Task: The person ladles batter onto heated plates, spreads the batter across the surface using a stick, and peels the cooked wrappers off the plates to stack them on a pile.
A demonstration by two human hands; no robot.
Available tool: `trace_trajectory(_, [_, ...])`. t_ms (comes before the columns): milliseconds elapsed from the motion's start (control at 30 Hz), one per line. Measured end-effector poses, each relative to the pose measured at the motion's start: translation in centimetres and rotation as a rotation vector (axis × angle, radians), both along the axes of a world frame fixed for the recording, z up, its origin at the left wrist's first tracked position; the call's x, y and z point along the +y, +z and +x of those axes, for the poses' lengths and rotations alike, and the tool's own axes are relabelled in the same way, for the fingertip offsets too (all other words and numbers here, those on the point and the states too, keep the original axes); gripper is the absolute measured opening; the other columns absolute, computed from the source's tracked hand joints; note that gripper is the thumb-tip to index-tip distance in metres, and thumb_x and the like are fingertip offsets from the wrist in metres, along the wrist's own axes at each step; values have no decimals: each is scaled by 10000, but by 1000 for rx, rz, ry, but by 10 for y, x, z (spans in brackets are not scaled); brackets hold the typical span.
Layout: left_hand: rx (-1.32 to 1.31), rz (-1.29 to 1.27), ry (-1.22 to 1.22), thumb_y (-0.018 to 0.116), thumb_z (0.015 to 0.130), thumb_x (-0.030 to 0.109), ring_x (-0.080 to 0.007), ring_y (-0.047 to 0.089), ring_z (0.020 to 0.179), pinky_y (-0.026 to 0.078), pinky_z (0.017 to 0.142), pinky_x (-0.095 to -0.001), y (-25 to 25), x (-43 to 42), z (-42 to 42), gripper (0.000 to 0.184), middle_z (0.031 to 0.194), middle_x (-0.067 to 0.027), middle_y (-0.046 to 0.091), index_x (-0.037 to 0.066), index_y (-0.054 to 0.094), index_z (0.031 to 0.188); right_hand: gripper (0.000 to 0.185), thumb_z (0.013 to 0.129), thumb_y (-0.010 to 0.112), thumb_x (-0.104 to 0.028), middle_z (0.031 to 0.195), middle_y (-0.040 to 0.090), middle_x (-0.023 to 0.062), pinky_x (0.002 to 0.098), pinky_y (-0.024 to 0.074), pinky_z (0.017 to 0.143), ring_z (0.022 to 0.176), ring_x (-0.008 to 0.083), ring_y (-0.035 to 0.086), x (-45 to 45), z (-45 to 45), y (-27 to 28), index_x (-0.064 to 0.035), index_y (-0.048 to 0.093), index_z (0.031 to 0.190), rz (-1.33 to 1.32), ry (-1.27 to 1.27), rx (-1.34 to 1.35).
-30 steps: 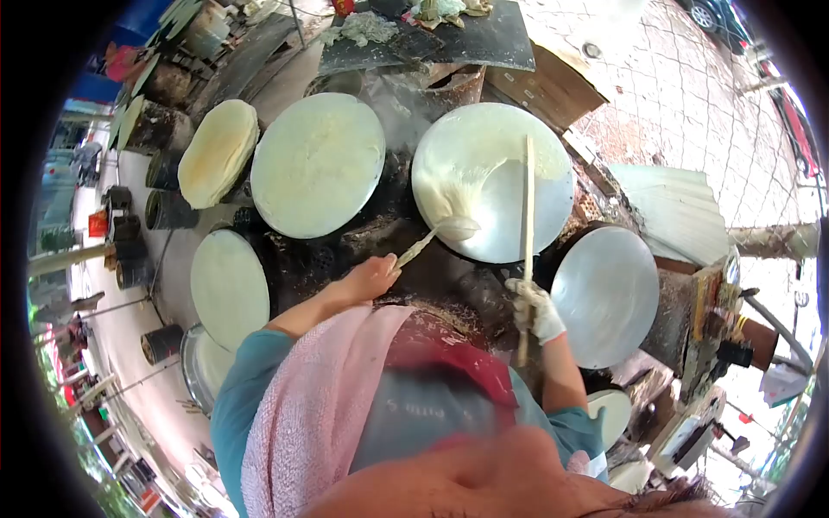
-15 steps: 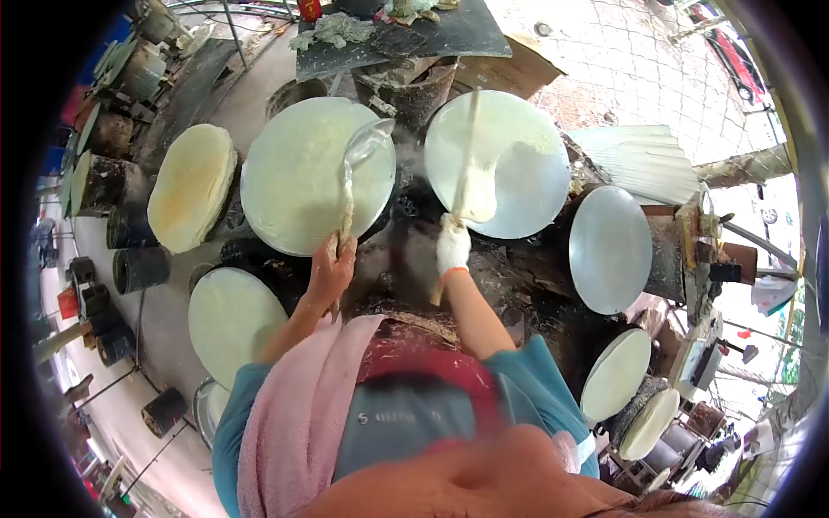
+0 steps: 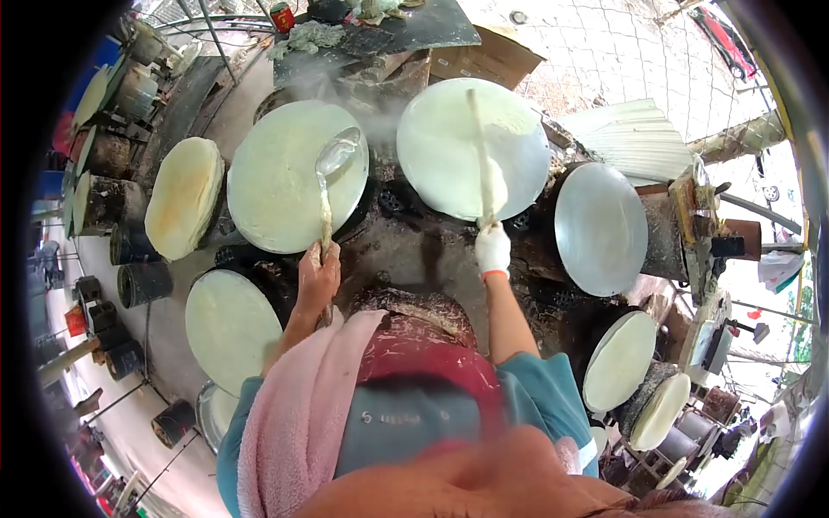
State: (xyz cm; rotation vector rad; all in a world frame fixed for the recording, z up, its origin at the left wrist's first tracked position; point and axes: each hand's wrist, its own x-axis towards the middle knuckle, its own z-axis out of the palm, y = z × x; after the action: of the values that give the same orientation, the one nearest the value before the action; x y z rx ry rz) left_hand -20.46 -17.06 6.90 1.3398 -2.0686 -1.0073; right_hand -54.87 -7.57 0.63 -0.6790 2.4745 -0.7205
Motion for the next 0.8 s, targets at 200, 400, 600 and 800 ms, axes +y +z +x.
trace_trajectory(200, [380,593,246,491,948,112,-78,392,412,319,364,-229,76,25,-59,126,570,1,412,57,471,837,359,917,455,-348,849,635,261,529,470,735,850,439,611,35,6,-24,-20,588,977,49,344,-5])
trace_trajectory(400, [364,555,284,481,955,128,-79,342,351,269,328,-228,76,47,-99,168,547,9,396,56,448,807,340,936,468,-318,730,638,207,447,474,623,683,337,622,49,-95,-20,-15,621,951,-59,100,-19])
trace_trajectory(600, [352,557,360,479,962,176,-73,311,359,241,319,-231,84,78,-134,189,539,12,361,15,489,862,356,901,477,-372,840,639,265,514,485,727,829,434,624,94,-87,-7,-53,597,1001,72,420,-75])
trace_trajectory(800, [290,538,378,464,971,175,-74,315,359,242,330,-230,89,94,-153,199,548,10,373,0,492,880,333,919,458,-325,890,661,224,469,494,752,863,405,629,41,-174,-2,-51,600,1046,37,210,33])
